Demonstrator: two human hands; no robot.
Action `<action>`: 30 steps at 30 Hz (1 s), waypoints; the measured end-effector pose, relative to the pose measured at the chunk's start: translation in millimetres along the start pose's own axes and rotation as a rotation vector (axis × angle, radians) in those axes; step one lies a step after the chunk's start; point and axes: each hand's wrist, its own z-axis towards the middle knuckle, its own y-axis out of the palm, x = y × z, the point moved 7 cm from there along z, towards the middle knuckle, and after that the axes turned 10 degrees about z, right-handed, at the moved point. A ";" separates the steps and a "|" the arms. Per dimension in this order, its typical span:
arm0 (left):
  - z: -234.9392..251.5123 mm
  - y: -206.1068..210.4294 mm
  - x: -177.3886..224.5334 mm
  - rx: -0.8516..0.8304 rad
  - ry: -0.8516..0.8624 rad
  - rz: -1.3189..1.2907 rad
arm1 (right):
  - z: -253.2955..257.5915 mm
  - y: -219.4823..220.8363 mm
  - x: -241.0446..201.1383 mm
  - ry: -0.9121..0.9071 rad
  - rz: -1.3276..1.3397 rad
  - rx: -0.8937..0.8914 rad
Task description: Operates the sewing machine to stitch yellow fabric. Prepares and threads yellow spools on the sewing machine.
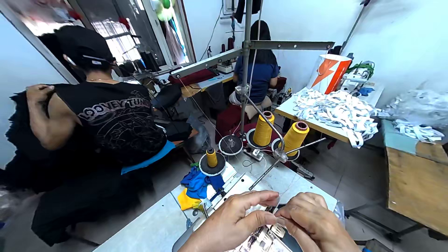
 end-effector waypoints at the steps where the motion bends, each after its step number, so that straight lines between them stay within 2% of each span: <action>1: 0.5 0.6 1.9 0.010 -0.012 -0.076 | 4.8 0.3 -2.9 -0.032 -0.017 -0.007; 6: -2.1 4.2 -11.7 0.113 -0.222 -0.408 | 28.9 -2.6 -5.9 -0.102 -0.064 -0.001; 9: -6.0 2.8 -26.4 0.173 -0.342 -0.408 | 32.7 1.5 5.6 -0.090 -0.075 0.019; 12: -11.1 5.1 -36.0 0.138 -0.425 -0.327 | 25.2 3.7 15.4 -0.014 -0.044 0.022; 17: -11.3 10.0 -33.7 -0.039 -0.406 -0.082 | -1.4 -1.1 25.3 0.152 0.030 0.036; 21: -7.9 16.5 -24.4 -0.138 -0.297 0.128 | -21.6 -5.4 34.4 0.219 0.045 0.082; 25: -7.4 16.8 -20.2 -0.076 -0.204 0.244 | -30.6 -4.2 42.3 0.246 0.054 0.125; 30: -14.6 11.6 -28.3 0.011 -0.328 0.203 | -38.9 -3.2 52.0 0.317 0.101 0.237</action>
